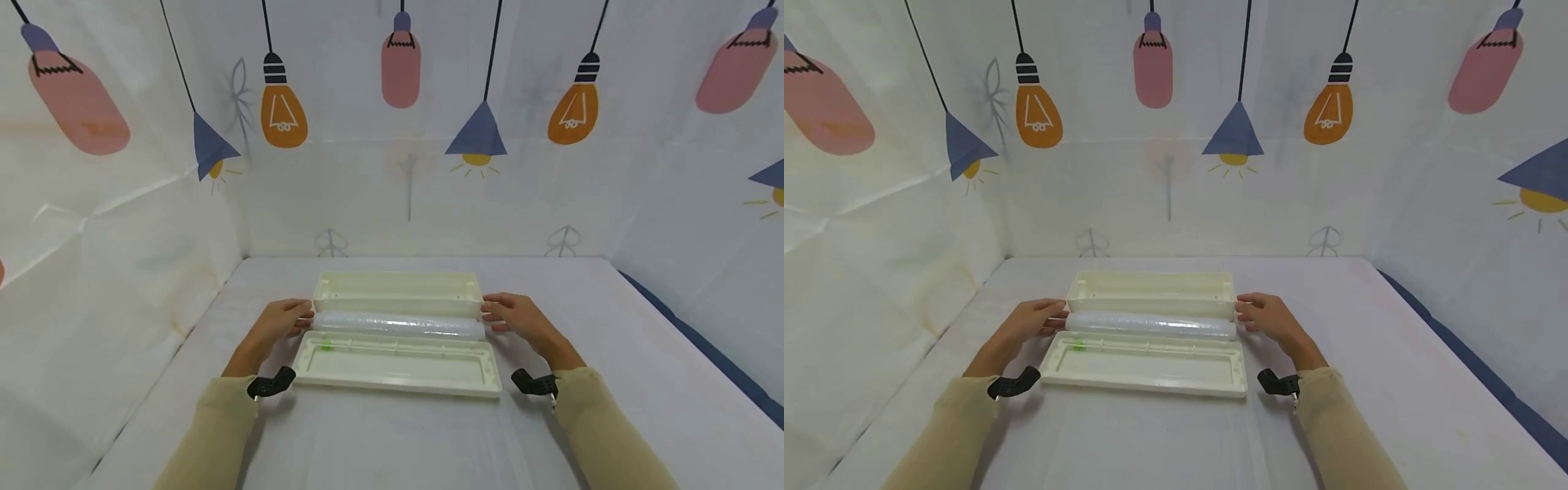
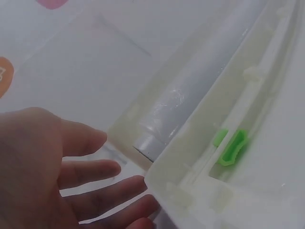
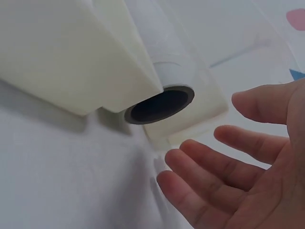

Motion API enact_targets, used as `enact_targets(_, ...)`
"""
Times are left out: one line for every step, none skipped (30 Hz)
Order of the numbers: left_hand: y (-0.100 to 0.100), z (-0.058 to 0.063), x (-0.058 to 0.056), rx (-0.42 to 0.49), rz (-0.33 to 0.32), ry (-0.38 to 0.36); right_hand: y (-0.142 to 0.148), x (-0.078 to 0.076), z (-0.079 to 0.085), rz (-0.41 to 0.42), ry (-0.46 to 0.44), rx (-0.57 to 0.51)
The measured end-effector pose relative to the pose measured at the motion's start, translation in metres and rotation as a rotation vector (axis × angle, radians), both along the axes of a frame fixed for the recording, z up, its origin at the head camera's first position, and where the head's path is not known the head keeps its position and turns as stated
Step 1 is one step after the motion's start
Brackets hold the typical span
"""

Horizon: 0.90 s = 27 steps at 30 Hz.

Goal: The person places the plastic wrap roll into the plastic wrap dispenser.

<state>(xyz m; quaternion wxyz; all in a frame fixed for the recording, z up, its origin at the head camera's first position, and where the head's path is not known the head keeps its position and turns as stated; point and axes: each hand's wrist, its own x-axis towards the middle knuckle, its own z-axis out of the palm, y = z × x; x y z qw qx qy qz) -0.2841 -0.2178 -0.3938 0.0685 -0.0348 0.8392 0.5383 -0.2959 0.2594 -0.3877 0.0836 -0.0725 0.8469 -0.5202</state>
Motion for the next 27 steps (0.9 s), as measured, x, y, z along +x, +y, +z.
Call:
enact_targets(0.001,-0.001,0.002,-0.01,0.0,0.0,0.001,0.001,-0.002,-0.001,-0.004,-0.002)
enact_targets(0.002,-0.001,0.004,-0.019,0.001,0.002,0.003,0.002,-0.003,-0.002,-0.008,0.001)
enact_targets(0.003,-0.002,0.005,-0.031,0.002,0.003,0.005,0.004,-0.005,-0.001,-0.01,0.003)
enact_targets(0.004,-0.002,0.006,-0.042,0.002,0.007,0.007,0.006,-0.006,0.002,-0.01,0.004)
enact_targets(0.004,-0.003,0.006,-0.052,0.002,0.013,0.008,0.008,-0.007,0.005,-0.008,0.002)
enact_targets(0.004,-0.004,0.006,-0.063,0.002,0.018,0.009,0.009,-0.008,0.011,-0.004,0.003)
enact_targets(0.004,-0.004,0.006,-0.069,0.002,0.026,0.009,0.011,-0.008,0.017,0.001,0.005)
enact_targets(0.003,-0.004,0.006,-0.074,0.002,0.033,0.009,0.012,-0.007,0.025,0.004,0.005)
enact_targets(0.002,-0.004,0.006,-0.078,0.002,0.039,0.009,0.014,-0.007,0.033,0.007,0.003)
enact_targets(0.002,-0.005,0.007,-0.075,0.0,0.046,0.008,0.015,-0.006,0.042,0.012,0.003)
enact_targets(0.001,-0.005,0.009,-0.079,0.003,0.053,0.008,0.015,-0.006,0.05,0.015,0.005)
enact_targets(0.001,-0.004,0.01,-0.084,0.003,0.061,0.007,0.015,-0.005,0.062,0.018,0.006)
enact_targets(0.001,-0.004,0.012,-0.085,0.002,0.07,0.007,0.015,-0.005,0.068,0.016,0.008)
enact_targets(0.001,-0.005,0.013,-0.092,0.002,0.077,0.008,0.016,-0.004,0.075,0.013,0.01)
enact_targets(0.001,-0.005,0.014,-0.095,0.005,0.084,0.008,0.016,-0.004,0.079,0.011,0.014)
enact_targets(0.001,-0.005,0.015,-0.099,0.003,0.09,0.008,0.016,-0.004,0.084,0.006,0.02)
enact_targets(0.001,-0.006,0.016,-0.107,0.001,0.099,0.007,0.017,-0.004,0.086,0.002,0.025)
enact_targets(0.001,-0.006,0.016,-0.112,-0.003,0.106,0.008,0.017,-0.003,0.088,-0.002,0.037)
enact_targets(0.002,-0.006,0.016,-0.114,-0.001,0.108,0.007,0.018,-0.003,0.086,-0.007,0.044)
enact_targets(0.002,-0.006,0.016,-0.121,0.0,0.108,0.007,0.019,-0.003,0.092,-0.009,0.051)
enact_targets(0.003,-0.006,0.016,-0.126,0.002,0.109,0.007,0.02,-0.003,0.098,-0.012,0.053)
enact_targets(0.003,-0.006,0.016,-0.138,0.0,0.107,0.006,0.02,-0.003,0.108,-0.016,0.059)
enact_targets(0.003,-0.006,0.017,-0.149,-0.001,0.105,0.006,0.021,-0.003,0.118,-0.018,0.067)
enact_targets(0.004,-0.006,0.017,-0.157,0.0,0.101,0.006,0.022,-0.004,0.13,-0.018,0.071)
enact_targets(0.004,-0.007,0.017,-0.163,0.001,0.098,0.005,0.022,-0.005,0.141,-0.019,0.069)
enact_targets(0.004,-0.007,0.017,-0.168,0.0,0.098,0.005,0.022,-0.006,0.151,-0.017,0.073)
enact_targets(0.004,-0.007,0.017,-0.173,-0.001,0.098,0.005,0.022,-0.006,0.156,-0.014,0.076)
